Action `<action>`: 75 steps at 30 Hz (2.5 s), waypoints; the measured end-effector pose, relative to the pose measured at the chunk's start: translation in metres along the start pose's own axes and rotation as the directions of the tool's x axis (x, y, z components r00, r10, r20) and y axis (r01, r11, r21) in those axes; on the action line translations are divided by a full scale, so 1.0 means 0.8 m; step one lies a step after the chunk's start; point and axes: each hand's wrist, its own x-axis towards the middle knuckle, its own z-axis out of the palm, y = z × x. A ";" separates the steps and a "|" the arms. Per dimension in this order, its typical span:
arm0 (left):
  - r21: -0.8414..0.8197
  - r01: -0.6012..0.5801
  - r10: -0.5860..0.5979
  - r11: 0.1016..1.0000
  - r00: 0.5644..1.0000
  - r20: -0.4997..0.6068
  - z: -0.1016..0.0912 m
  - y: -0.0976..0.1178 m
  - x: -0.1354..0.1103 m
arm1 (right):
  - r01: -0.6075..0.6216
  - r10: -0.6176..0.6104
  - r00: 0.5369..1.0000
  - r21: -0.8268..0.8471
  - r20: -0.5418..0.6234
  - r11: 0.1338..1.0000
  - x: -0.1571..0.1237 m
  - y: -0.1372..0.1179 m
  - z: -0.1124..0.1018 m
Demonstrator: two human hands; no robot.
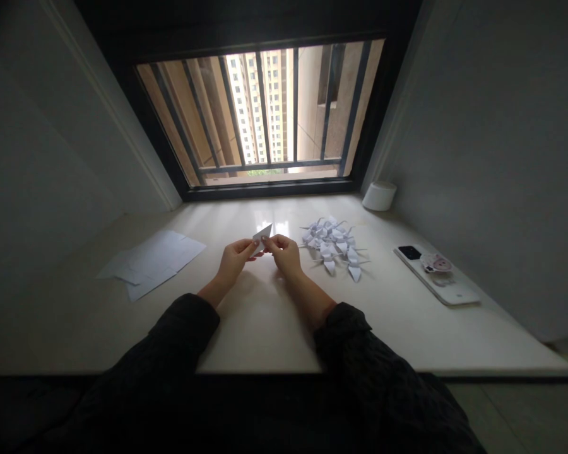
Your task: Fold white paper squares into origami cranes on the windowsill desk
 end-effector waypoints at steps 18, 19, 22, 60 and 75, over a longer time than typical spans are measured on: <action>0.405 -0.180 0.159 0.896 0.984 0.085 -0.012 0.005 0.000 | -0.158 0.158 0.987 -0.020 -0.009 0.987 0.005 -0.006 -0.010; 0.399 -0.171 0.146 0.901 0.985 0.093 -0.013 0.005 0.001 | -0.152 0.152 0.988 -0.024 -0.017 0.988 0.005 -0.007 -0.011; 0.362 -0.150 0.120 0.920 0.987 0.106 -0.015 0.004 0.004 | -0.130 0.129 0.991 -0.035 -0.044 0.991 0.008 -0.008 -0.012; -0.111 0.108 -0.105 0.988 0.994 0.033 -0.008 0.011 0.001 | 0.000 -0.008 0.995 -0.076 -0.100 0.997 0.009 -0.010 -0.010; -0.089 0.112 -0.105 0.990 0.991 0.081 0.005 0.016 -0.004 | 0.027 -0.037 0.987 -0.069 -0.158 0.997 0.006 -0.006 -0.006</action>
